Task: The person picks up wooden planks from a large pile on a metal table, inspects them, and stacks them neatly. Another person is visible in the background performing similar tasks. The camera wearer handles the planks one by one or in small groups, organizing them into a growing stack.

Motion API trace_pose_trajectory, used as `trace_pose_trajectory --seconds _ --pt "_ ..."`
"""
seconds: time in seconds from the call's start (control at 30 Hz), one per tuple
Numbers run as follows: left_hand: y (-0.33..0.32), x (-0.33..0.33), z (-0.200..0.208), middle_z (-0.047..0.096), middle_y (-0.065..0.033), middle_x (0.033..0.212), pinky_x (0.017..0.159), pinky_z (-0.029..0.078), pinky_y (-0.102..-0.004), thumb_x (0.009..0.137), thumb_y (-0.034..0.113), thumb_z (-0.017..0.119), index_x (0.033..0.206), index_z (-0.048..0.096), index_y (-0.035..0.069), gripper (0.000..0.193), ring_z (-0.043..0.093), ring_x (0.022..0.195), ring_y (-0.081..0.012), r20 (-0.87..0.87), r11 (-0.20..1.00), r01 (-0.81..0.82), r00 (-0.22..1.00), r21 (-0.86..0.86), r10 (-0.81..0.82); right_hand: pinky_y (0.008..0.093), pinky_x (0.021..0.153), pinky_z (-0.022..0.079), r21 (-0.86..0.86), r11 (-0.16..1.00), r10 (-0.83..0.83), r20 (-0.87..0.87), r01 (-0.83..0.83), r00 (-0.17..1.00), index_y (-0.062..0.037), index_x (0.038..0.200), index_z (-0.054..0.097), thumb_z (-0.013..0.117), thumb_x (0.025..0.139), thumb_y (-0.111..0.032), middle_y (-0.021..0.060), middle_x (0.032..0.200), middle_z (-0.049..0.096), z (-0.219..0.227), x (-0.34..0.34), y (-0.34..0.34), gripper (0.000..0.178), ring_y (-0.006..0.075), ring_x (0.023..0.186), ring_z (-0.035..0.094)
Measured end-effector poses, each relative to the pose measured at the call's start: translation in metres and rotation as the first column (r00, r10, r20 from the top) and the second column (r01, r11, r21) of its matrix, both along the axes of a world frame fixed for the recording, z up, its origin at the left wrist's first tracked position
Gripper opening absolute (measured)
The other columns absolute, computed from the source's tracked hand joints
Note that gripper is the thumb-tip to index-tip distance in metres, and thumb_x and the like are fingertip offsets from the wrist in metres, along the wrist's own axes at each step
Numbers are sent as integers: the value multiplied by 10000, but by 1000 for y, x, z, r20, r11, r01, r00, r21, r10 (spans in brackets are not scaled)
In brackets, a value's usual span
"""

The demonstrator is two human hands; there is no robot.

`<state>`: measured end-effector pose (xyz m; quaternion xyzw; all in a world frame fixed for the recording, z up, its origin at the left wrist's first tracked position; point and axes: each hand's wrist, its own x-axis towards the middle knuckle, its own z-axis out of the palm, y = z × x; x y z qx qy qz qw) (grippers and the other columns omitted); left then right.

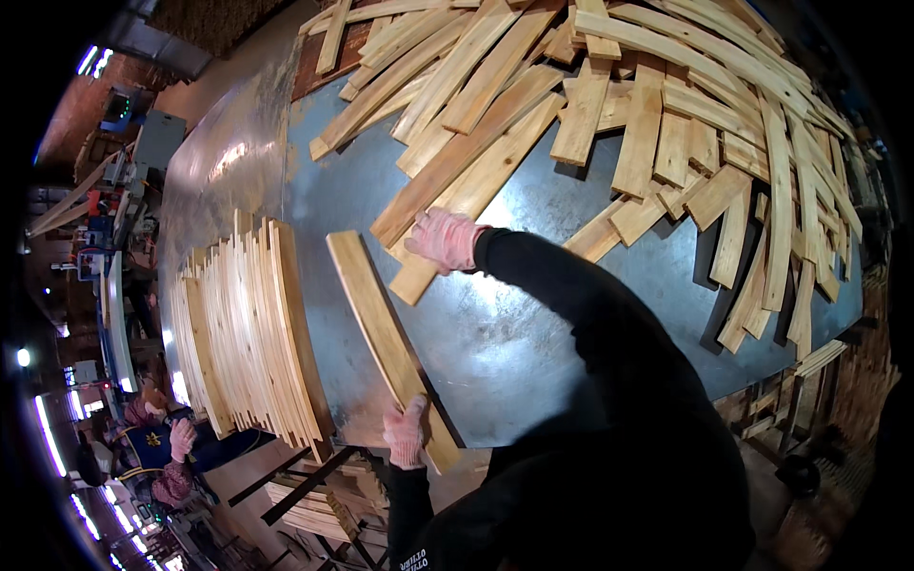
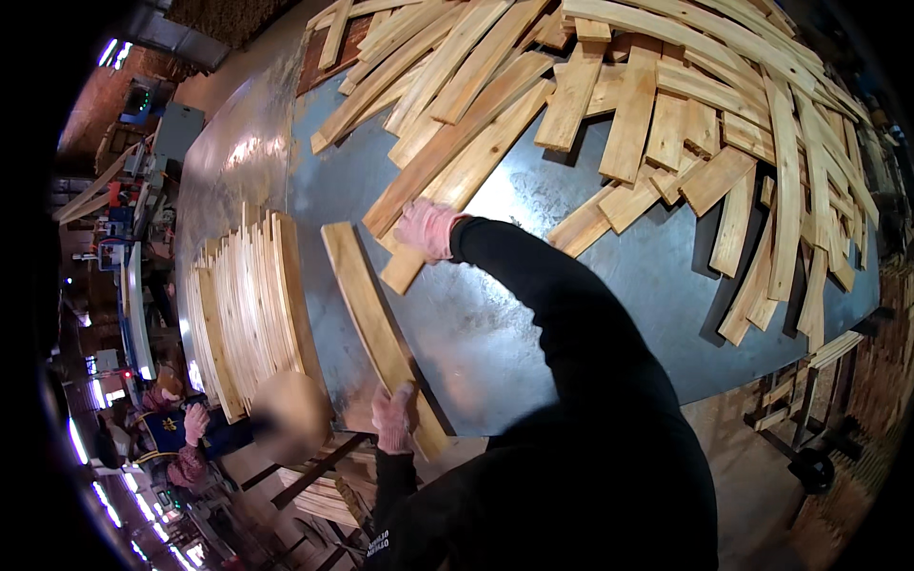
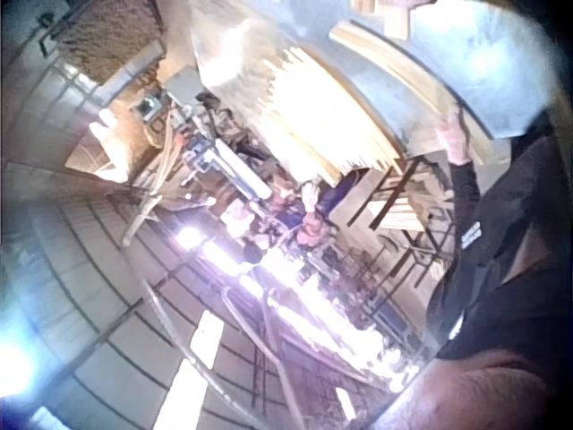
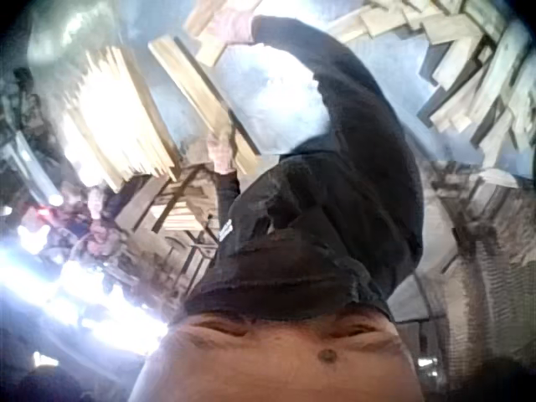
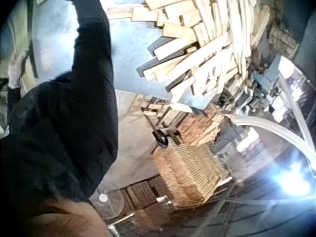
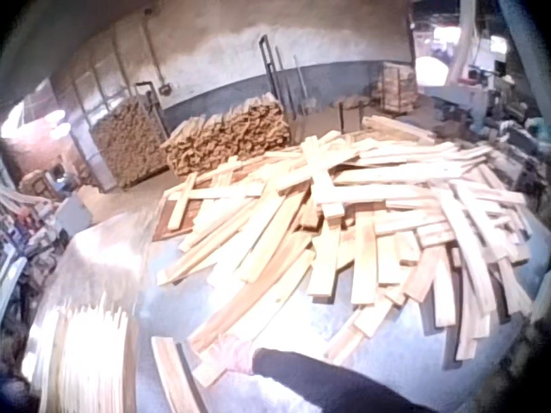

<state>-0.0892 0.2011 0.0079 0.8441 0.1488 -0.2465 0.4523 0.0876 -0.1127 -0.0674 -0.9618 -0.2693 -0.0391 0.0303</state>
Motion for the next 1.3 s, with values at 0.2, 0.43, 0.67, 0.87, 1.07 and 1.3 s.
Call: trace_pose_trajectory --seconds 0.2,0.43,0.67,0.87,1.07,1.3 --pt "14 -36 4 684 -66 961 725 524 -286 897 103 657 1126 630 -19 261 629 797 -154 108 892 -272 938 -360 330 462 747 578 201 979 27 -37 -19 999 -15 946 675 603 840 -140 214 850 715 54 55 38 180 356 869 732" --pt "28 -52 27 672 -52 1049 799 527 -289 911 65 645 1220 594 -27 326 633 904 -147 219 929 -281 917 -241 334 451 721 548 550 702 -669 293 452 683 -27 1070 579 613 841 -202 173 908 677 90 67 -70 290 339 851 686" --pt "60 -6 -34 702 -237 947 781 535 -536 891 423 617 1198 594 54 481 675 928 -437 22 720 169 969 673 -248 347 621 536 291 -264 -899 -419 920 -126 29 1399 356 713 767 -221 192 941 663 26 -55 -188 767 263 753 684" --pt "-79 111 22 524 -277 1339 1040 423 -522 695 406 847 1421 430 -13 936 516 1210 -446 516 773 282 610 568 -601 293 654 513 467 -648 -35 -807 602 589 39 1210 537 725 800 -208 66 854 585 89 -210 -107 515 171 720 576" --pt "-168 247 -11 416 -249 1403 1065 409 -530 567 572 868 1458 321 48 1170 431 1293 -439 121 354 462 461 814 -879 360 838 541 340 -641 274 -736 688 619 63 1341 502 809 751 -265 115 1122 612 83 -321 -79 742 186 904 616" --pt "-145 100 -10 466 -224 1225 925 513 -506 593 397 867 1427 309 35 1067 507 1138 -419 139 526 491 625 695 -768 379 869 560 367 -589 323 -710 720 626 62 1374 480 754 801 -241 145 1195 617 66 -336 -111 704 212 917 651"
